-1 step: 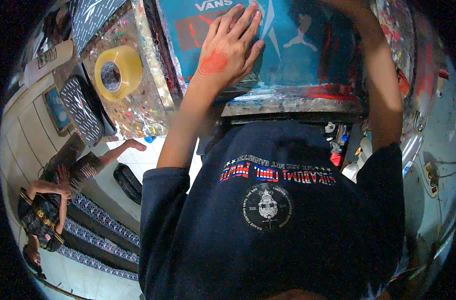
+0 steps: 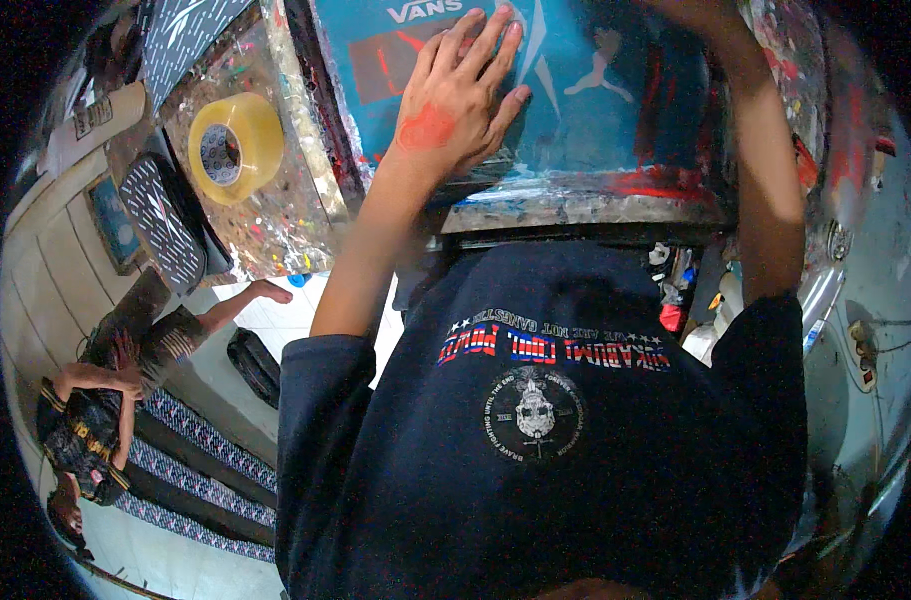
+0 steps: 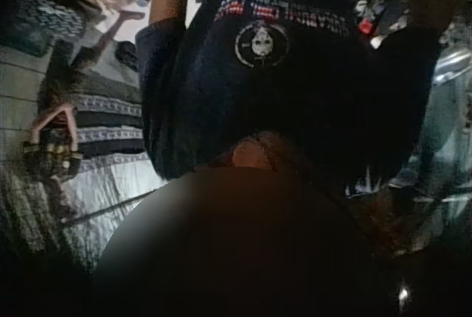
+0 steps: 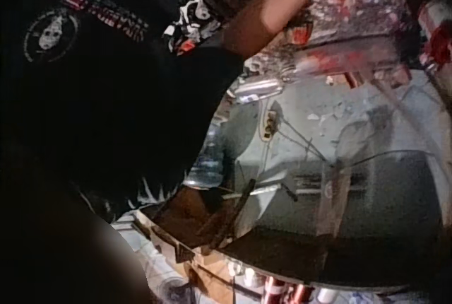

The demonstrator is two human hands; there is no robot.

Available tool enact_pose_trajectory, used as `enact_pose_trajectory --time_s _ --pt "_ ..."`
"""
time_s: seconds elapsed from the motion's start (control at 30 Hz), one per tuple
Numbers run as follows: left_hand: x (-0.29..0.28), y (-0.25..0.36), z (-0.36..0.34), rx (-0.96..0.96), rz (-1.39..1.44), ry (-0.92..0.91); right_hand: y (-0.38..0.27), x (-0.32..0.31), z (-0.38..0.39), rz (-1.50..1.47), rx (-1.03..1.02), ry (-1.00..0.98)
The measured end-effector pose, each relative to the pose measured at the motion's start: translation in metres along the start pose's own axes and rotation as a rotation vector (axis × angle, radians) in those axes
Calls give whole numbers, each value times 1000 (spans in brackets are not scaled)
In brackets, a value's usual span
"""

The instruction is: The person prepares a screen printing frame by applying tape, then wipes the mesh with a liquid and cloth. They place a stencil on the frame, apply red ink with a squeegee, and lift the screen to reveal a printed design on a black object below.

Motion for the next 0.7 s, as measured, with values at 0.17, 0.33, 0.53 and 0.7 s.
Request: enact_pose_trajectory --time_s 0.17,0.33,0.53,0.7 --pt "0 1 2 49 -121 97 18 -2 52 202 178 -75" --pt "18 -14 8 48 -49 2 -12 48 66 553 -207 -5" --pt "16 -17 8 53 14 -4 -20 79 70 870 -389 -19" --pt "14 -14 8 66 -5 -44 -10 72 75 797 -439 14"
Point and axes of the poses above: each hand's wrist, its own z-axis away from the middle knuckle, its own x-axis out of the palm, y = z × x, the point moved 8 cm from there along -z, towards the middle knuckle, and after that the axes turned 6 degrees about -x, right-handed, at the moved point
